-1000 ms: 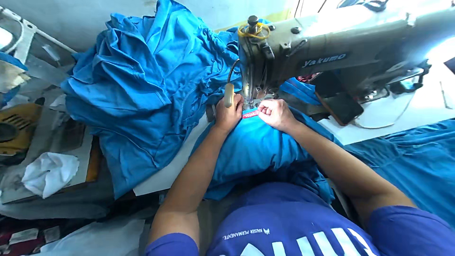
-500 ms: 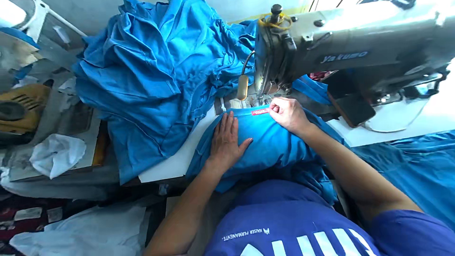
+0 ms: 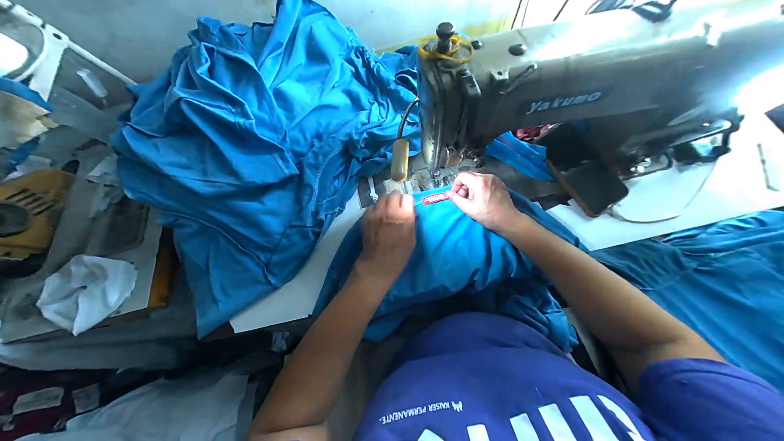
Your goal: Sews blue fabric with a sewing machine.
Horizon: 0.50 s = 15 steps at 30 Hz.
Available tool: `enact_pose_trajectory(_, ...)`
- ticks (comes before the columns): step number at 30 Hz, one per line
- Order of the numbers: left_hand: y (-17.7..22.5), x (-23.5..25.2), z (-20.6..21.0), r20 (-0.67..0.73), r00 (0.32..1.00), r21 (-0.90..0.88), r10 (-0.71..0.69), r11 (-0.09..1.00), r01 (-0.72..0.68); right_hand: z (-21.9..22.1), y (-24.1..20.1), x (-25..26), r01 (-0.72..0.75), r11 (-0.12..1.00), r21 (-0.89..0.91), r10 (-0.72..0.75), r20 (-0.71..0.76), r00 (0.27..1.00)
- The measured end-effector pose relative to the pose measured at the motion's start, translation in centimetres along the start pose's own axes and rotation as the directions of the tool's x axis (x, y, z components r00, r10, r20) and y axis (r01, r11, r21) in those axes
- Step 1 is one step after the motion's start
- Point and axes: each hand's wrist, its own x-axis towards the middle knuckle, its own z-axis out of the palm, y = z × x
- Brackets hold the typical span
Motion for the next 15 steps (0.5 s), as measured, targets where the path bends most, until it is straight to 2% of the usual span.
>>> enact_pose_trajectory(2,0.8,1.2,1.1,-0.116,0.984,-0.086,0.136,0.986,-0.146,-0.1,-0.1,0.0,-0.006,1.000,0.001,0.006,0.016,1.000)
enact_pose_trajectory(4,1.1,2.7,2.8,-0.160,0.970,-0.327,0.181,0.918,-0.225,-0.4,-0.3,0.0,-0.017,1.000,0.015,0.016,0.044,0.999)
enact_pose_trajectory(6,0.8,4.0,4.3,-0.100,0.991,-0.554,0.085,0.823,-0.126,-0.5,-0.2,0.1,-0.016,0.999,0.038,0.014,0.053,0.998)
enact_pose_trajectory(8,-0.2,4.8,5.4,-0.024,1.000,-0.670,-0.020,0.742,-0.001,-0.7,0.1,0.2,-0.020,0.998,0.067,0.015,0.072,0.997)
enact_pose_trajectory(11,-1.1,5.2,6.0,0.007,0.998,-0.737,-0.056,0.675,0.043,-1.0,0.3,0.5,-0.029,0.995,0.099,0.018,0.112,0.994)
enact_pose_trajectory(15,-0.6,5.5,5.4,0.066,0.998,-0.670,-0.020,0.740,0.059,-1.2,0.4,0.8,-0.022,0.996,0.091,0.007,0.163,0.987)
